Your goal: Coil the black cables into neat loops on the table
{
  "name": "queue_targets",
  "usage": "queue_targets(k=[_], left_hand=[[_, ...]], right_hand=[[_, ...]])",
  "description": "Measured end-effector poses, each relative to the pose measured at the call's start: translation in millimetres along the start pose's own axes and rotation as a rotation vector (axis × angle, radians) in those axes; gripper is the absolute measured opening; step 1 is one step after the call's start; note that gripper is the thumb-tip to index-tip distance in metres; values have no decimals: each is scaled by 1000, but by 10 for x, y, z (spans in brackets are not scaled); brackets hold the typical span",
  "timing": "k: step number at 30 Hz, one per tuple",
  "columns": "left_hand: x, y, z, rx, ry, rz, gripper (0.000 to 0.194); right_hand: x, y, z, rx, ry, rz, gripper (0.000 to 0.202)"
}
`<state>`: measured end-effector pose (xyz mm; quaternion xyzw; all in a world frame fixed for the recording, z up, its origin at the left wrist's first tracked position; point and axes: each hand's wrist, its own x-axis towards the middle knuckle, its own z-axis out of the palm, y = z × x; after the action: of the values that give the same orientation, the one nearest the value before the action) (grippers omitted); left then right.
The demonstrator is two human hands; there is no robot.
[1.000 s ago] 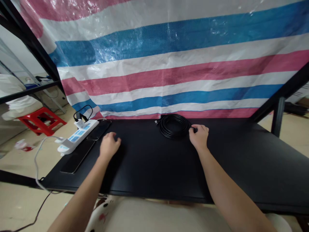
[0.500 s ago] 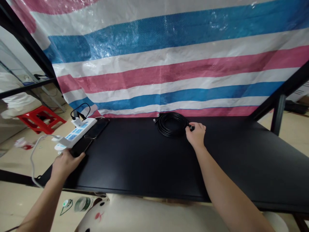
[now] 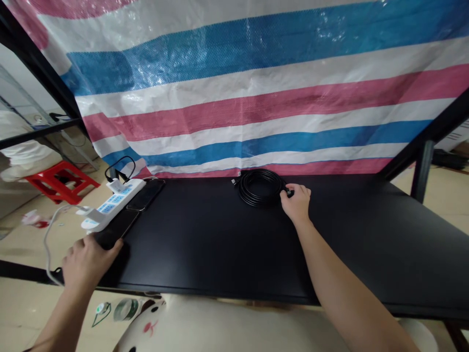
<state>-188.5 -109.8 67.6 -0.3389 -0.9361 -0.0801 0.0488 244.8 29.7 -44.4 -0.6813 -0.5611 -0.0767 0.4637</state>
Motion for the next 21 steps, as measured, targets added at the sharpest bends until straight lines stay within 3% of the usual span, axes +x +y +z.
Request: queue_targets(k=[4,10,16,21], left_hand=[[-186,63,-127,291,-143,70,63],[-191,190,-102,361,-182,163,62],[-5,369,128,287,-102,486,54],[66,825,295,156,11,735,47]], right_hand=[[1,24,40,64,54,-24,10],[1,20,43,108,70,-11,10],[2,5,33,119,52,-14,10],[-3,14,40,103,54,-8,9]])
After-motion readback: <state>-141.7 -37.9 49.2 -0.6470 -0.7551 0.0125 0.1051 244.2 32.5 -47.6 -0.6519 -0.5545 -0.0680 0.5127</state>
